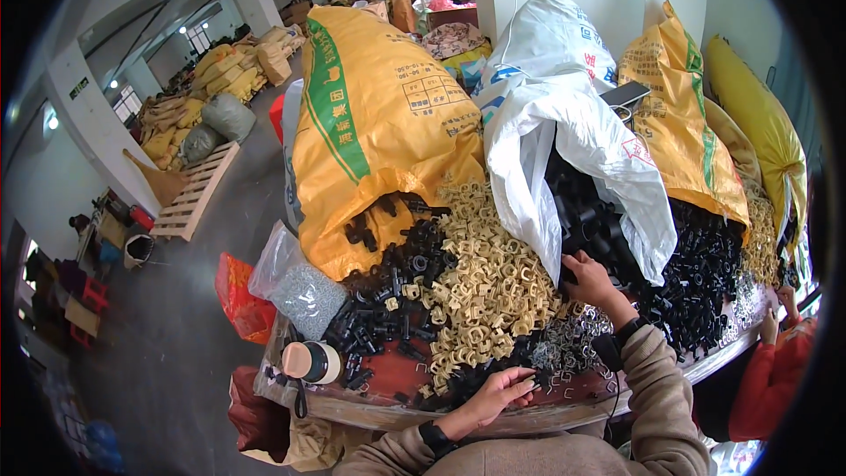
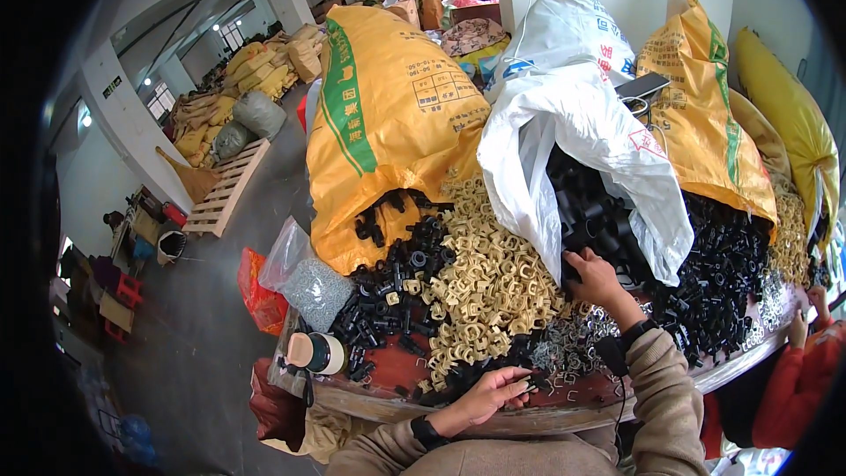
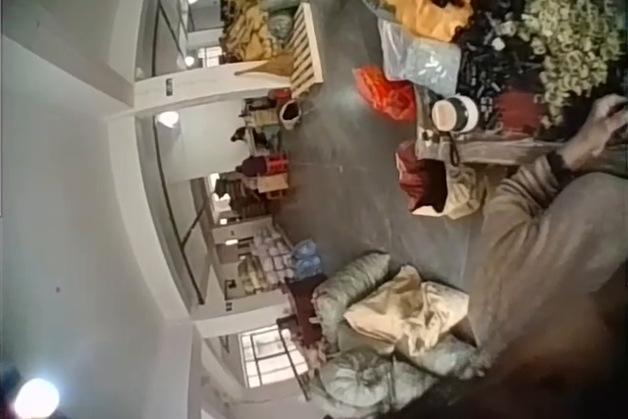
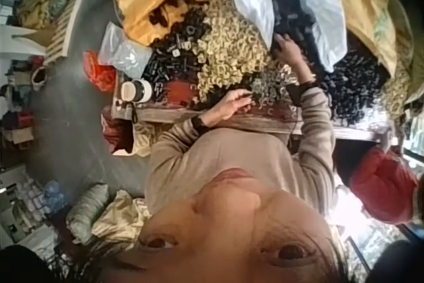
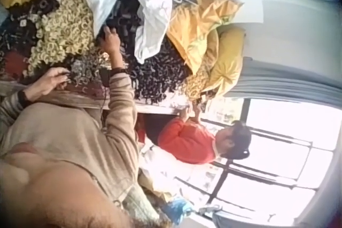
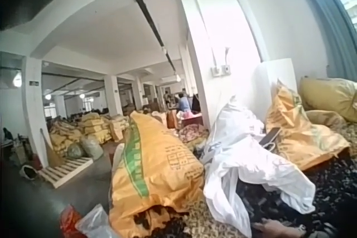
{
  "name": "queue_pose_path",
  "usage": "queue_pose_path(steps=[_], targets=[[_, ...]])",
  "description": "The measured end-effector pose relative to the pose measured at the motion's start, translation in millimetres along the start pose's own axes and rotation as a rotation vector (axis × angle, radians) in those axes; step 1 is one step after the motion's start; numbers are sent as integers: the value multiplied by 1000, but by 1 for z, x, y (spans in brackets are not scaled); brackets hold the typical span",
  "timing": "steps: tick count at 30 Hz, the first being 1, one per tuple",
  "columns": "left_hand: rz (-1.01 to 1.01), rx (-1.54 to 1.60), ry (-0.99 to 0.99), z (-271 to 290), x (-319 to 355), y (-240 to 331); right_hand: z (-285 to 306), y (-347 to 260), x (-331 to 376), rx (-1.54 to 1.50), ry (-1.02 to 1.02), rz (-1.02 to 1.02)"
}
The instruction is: Assembling small plastic and metal components at a production station.
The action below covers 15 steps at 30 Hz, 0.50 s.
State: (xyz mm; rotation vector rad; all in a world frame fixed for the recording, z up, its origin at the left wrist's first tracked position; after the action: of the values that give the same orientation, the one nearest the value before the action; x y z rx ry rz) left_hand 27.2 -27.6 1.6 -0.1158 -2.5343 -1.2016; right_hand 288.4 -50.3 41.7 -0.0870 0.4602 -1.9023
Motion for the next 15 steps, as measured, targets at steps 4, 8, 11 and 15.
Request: queue_pose_path(steps=[4, 8, 11, 15], targets=[[9, -10, 49, 5, -5, -2, 4, 6, 0, -150, 35, 90], [40, 41, 60, 6, -6, 1, 2, 15, 0, -357, 105, 73], [25, 61, 77, 6, -6, 0, 1, 26, 11, -506, 203, 46], [-9, 59, 76, 6, -3, 1, 14, 18, 33, -904, 364, -37]])
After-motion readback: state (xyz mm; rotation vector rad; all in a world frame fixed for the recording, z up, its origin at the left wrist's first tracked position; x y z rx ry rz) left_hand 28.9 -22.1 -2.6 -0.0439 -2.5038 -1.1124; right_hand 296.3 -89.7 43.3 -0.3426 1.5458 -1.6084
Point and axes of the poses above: each hand's wrist, its own x-axis away from the middle knuckle, its own z-axis out of the back of the hand, y = z × x, the point moved 2 cm from there along -x, towards the middle knuckle, and after that the axes turned 1 degree about y, right-handed, at the moved point
